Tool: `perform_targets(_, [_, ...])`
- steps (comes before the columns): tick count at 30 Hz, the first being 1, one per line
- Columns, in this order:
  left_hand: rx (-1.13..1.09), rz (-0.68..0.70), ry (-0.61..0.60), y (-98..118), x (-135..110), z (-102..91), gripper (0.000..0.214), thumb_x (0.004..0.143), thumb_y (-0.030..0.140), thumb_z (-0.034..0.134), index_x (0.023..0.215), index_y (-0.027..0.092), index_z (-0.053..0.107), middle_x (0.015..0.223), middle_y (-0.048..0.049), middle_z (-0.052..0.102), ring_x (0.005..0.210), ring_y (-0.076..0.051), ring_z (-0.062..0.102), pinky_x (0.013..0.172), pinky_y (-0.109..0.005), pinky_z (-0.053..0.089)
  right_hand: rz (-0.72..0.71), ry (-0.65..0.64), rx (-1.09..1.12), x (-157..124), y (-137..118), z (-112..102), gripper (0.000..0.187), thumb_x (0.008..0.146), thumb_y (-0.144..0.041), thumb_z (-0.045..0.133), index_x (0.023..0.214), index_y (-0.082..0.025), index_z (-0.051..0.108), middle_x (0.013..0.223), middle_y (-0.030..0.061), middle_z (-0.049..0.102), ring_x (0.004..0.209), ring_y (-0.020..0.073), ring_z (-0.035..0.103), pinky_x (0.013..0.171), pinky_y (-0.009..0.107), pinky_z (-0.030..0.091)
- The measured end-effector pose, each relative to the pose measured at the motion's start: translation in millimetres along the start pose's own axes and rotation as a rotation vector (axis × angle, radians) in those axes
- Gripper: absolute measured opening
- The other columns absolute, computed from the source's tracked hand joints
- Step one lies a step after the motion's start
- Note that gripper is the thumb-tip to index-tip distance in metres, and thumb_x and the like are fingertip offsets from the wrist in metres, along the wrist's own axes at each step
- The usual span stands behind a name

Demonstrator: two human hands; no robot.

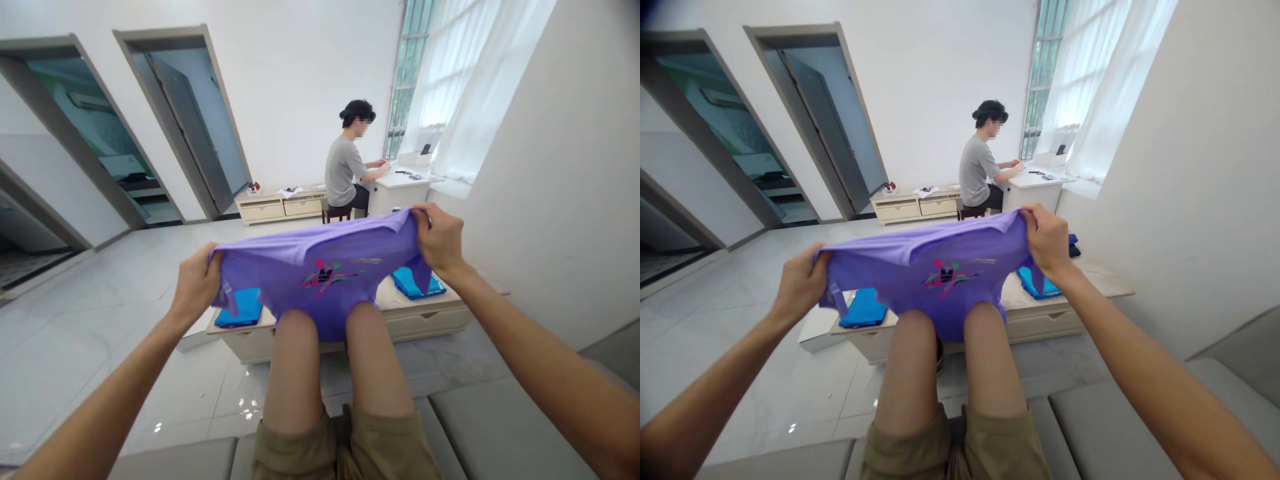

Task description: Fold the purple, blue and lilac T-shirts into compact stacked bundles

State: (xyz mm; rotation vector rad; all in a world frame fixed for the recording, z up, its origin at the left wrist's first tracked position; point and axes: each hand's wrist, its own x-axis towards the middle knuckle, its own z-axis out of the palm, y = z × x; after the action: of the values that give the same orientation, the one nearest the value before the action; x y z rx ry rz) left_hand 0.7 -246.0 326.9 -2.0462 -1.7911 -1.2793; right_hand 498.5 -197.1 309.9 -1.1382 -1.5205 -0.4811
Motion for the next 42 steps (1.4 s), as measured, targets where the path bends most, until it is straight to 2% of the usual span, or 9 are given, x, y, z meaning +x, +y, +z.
perform_targets(4, [0.017,-0.010,-0.046,-24,-21,18.7,0.034,0.097,0.046,0.048,0.097,0.025,0.075,0.074,0.0010,0.070,0.065,-0.020,0.062,0.067,-0.028,0.043,-0.044,-0.057,-0.083,-14,19,9,0.048,0.115,-0.058,0.043,0.111,-0.025,0.078,0.100,0.0115,0.083,0.088,0.0286,0.077,0.082,0.038,0.055])
perform_targets(8, [0.023,-0.013,0.009,-30,12,36.2,0.036,0.095,0.050,0.051,0.095,0.024,0.076,0.074,0.0012,0.069,0.065,-0.018,0.061,0.065,-0.027,0.042,-0.045,-0.052,-0.112,21,37,35,0.053,0.115,-0.062,0.042,0.113,-0.023,0.079,0.100,0.0128,0.084,0.085,0.0276,0.076,0.081,0.038,0.055])
perform_targets(11, [-0.001,-0.081,-0.045,-41,31,65.7,0.037,0.091,0.052,0.053,0.087,0.022,0.075,0.068,0.0014,0.066,0.063,-0.017,0.058,0.063,-0.026,0.040,0.000,-0.108,-0.126,23,54,71,0.057,0.113,-0.067,0.046,0.107,-0.022,0.080,0.093,0.0113,0.083,0.081,0.0278,0.075,0.077,0.037,0.054])
perform_targets(22, [0.027,-0.333,-0.298,-150,-11,201.9,0.048,0.088,0.066,0.049,0.078,0.026,0.074,0.058,0.0031,0.057,0.059,-0.019,0.055,0.060,-0.027,0.041,0.263,-0.150,-0.004,-117,123,188,0.061,0.108,-0.073,0.051,0.092,-0.022,0.080,0.083,0.0065,0.080,0.069,0.0222,0.071,0.067,0.032,0.056])
perform_targets(25, [0.110,-0.341,-0.344,-175,12,243.5,0.047,0.090,0.064,0.045,0.079,0.026,0.071,0.059,0.0019,0.059,0.063,-0.021,0.059,0.062,-0.029,0.040,0.262,-0.226,-0.010,-115,153,247,0.061,0.110,-0.072,0.048,0.096,-0.022,0.079,0.088,0.0076,0.080,0.076,0.0238,0.072,0.074,0.033,0.057])
perform_targets(30, [0.310,-0.326,-0.413,-219,94,338.3,0.041,0.098,0.058,0.044,0.078,0.030,0.066,0.072,-0.0041,0.066,0.081,-0.025,0.065,0.075,-0.034,0.043,0.328,-0.401,-0.121,-81,212,392,0.056,0.116,-0.060,0.036,0.108,-0.021,0.075,0.103,0.0126,0.079,0.101,0.0299,0.070,0.093,0.040,0.055])
perform_targets(34, [0.370,-0.411,-0.457,-244,148,403.3,0.035,0.103,0.045,0.052,0.109,0.019,0.074,0.104,-0.0103,0.078,0.111,-0.027,0.066,0.101,-0.047,0.051,0.338,-0.592,-0.198,-66,237,477,0.043,0.116,-0.041,0.037,0.128,-0.016,0.070,0.127,0.0203,0.073,0.126,0.0359,0.063,0.108,0.055,0.050])
perform_targets(37, [0.361,-0.293,-0.364,-233,145,420.9,0.049,0.102,0.029,0.055,0.145,0.006,0.060,0.147,-0.0223,0.066,0.135,-0.033,0.060,0.116,-0.063,0.048,0.309,-0.651,-0.214,-81,218,475,0.046,0.114,-0.032,0.039,0.152,-0.013,0.056,0.151,0.0244,0.062,0.143,0.0398,0.053,0.117,0.065,0.045])
perform_targets(42, [0.196,0.053,-0.430,-172,41,406.2,0.058,0.112,0.038,0.041,0.167,0.018,0.045,0.170,-0.0178,0.052,0.160,-0.034,0.046,0.133,-0.058,0.036,0.113,-0.792,-0.038,-163,142,372,0.059,0.114,-0.031,0.031,0.170,-0.020,0.042,0.173,0.0174,0.048,0.160,0.0355,0.044,0.131,0.064,0.037])
